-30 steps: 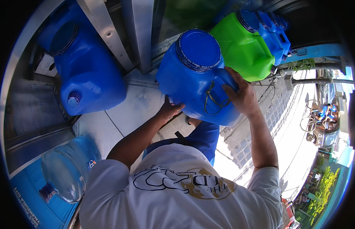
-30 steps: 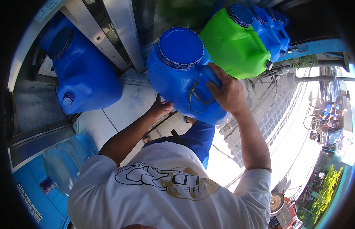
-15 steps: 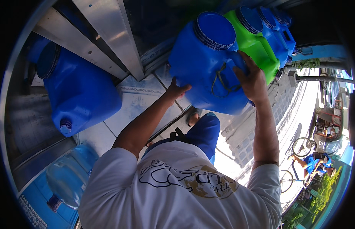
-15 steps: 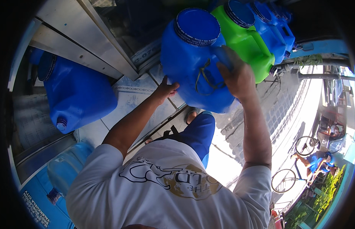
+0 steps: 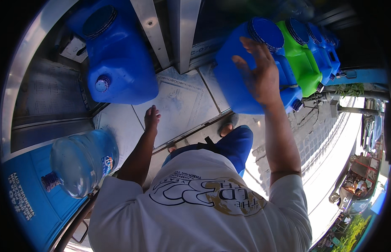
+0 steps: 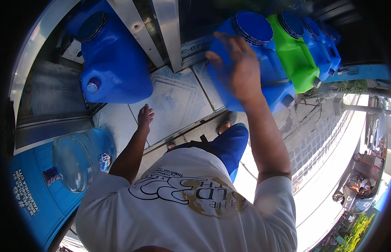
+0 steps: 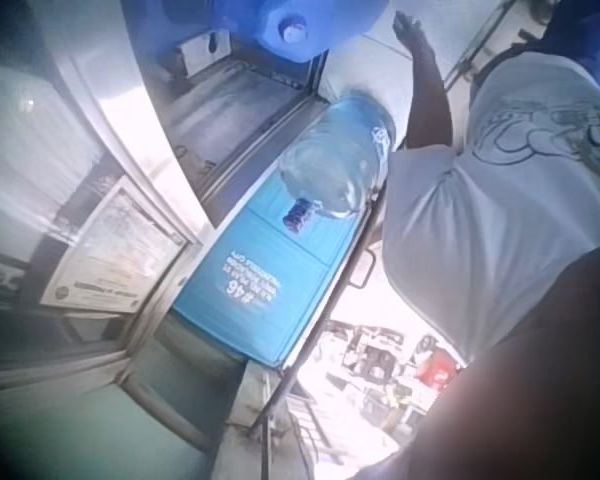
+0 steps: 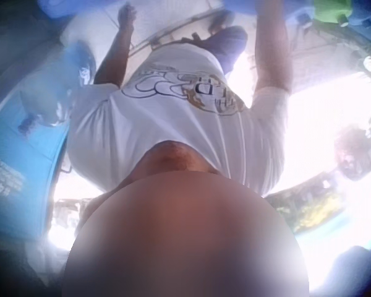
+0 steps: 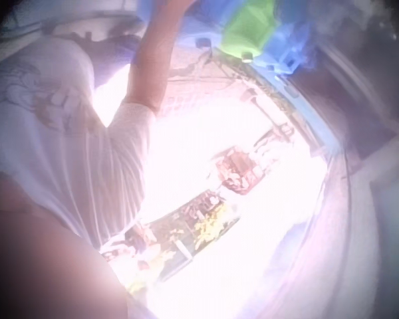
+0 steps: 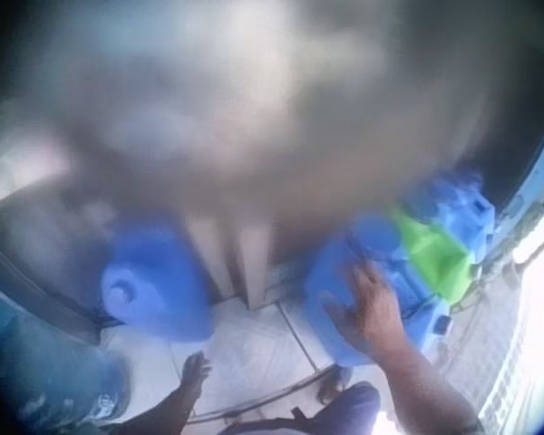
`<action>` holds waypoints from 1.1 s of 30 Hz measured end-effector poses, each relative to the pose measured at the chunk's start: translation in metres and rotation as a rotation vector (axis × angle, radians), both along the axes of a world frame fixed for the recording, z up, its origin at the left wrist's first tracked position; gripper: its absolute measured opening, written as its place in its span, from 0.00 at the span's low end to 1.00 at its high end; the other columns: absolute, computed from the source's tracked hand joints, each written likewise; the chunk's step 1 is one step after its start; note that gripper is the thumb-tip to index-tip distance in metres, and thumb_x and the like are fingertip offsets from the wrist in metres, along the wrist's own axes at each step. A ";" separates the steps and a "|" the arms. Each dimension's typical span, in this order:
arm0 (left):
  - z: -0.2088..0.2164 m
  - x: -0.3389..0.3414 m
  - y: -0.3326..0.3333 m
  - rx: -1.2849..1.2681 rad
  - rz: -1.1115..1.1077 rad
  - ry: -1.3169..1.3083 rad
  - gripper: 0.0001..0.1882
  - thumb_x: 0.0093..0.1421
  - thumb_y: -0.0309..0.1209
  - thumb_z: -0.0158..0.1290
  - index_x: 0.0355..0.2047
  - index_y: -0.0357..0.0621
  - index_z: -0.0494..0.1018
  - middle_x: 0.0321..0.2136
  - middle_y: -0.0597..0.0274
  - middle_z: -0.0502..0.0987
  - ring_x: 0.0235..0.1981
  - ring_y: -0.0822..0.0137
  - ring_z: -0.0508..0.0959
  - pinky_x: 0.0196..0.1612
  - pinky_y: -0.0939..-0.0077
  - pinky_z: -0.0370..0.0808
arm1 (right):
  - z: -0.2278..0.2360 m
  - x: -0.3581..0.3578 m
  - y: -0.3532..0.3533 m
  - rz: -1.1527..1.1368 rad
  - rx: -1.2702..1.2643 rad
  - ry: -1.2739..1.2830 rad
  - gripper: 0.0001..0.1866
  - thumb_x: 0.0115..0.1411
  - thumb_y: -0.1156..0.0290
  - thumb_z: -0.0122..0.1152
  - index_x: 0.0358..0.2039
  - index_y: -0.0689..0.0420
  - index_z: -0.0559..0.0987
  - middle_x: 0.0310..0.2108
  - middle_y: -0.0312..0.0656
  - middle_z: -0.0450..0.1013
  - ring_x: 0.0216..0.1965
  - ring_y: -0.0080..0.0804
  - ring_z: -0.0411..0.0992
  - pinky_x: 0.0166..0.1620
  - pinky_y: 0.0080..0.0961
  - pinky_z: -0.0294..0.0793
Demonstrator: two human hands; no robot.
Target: The person moves several blue and green plastic jerrycans into a vehicle, then fills a yellow jerrycan with water from a tap. They use a handheld device to test the water and pour some into a small cup.
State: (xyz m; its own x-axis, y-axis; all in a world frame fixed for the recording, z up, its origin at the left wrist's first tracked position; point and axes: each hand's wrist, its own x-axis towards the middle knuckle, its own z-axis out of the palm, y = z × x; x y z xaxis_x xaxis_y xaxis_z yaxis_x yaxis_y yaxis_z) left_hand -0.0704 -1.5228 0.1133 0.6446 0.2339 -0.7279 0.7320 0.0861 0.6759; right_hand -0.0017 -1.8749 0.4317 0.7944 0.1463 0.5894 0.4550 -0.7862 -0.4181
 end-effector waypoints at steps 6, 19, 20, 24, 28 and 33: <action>0.077 0.059 0.126 -0.187 0.438 -0.537 0.53 0.59 0.76 0.30 0.73 0.53 0.42 0.71 0.54 0.51 0.71 0.51 0.51 0.70 0.50 0.45 | -0.004 0.076 0.245 0.430 0.149 0.496 0.47 0.59 0.34 0.54 0.65 0.62 0.64 0.60 0.58 0.68 0.60 0.53 0.68 0.61 0.39 0.68; 0.090 -0.014 0.083 -0.316 0.057 -0.576 0.57 0.55 0.77 0.38 0.73 0.57 0.38 0.73 0.60 0.43 0.72 0.53 0.46 0.69 0.46 0.47 | -0.029 0.045 0.249 0.325 0.034 0.475 0.50 0.53 0.35 0.62 0.65 0.61 0.64 0.51 0.62 0.74 0.51 0.55 0.76 0.56 0.41 0.74; 0.085 -0.031 0.088 -0.355 -0.046 -0.585 0.60 0.51 0.78 0.43 0.73 0.57 0.38 0.72 0.59 0.43 0.71 0.51 0.48 0.68 0.44 0.50 | -0.029 0.035 0.236 0.399 0.058 0.479 0.50 0.53 0.35 0.62 0.65 0.61 0.64 0.50 0.64 0.74 0.51 0.56 0.76 0.55 0.41 0.74; 0.066 -0.056 0.096 -0.618 -0.049 -0.338 0.64 0.47 0.72 0.57 0.72 0.63 0.33 0.70 0.57 0.49 0.67 0.44 0.54 0.63 0.39 0.59 | -0.018 -0.016 0.173 0.549 0.054 0.673 0.49 0.57 0.37 0.61 0.67 0.61 0.60 0.48 0.66 0.74 0.51 0.55 0.76 0.52 0.44 0.76; 0.063 -0.072 0.060 -0.588 -0.335 -0.182 0.70 0.39 0.73 0.60 0.72 0.62 0.32 0.70 0.55 0.49 0.66 0.44 0.58 0.60 0.38 0.63 | 0.004 -0.070 0.128 0.489 0.055 0.876 0.52 0.55 0.35 0.61 0.66 0.65 0.61 0.37 0.60 0.79 0.40 0.52 0.81 0.46 0.40 0.78; 0.072 -0.088 0.012 -0.600 -0.479 -0.072 0.72 0.48 0.52 0.69 0.69 0.62 0.17 0.67 0.50 0.52 0.62 0.51 0.65 0.57 0.44 0.69 | 0.014 -0.120 0.093 0.260 0.000 0.793 0.35 0.58 0.59 0.66 0.59 0.69 0.68 0.44 0.64 0.77 0.42 0.56 0.80 0.46 0.43 0.79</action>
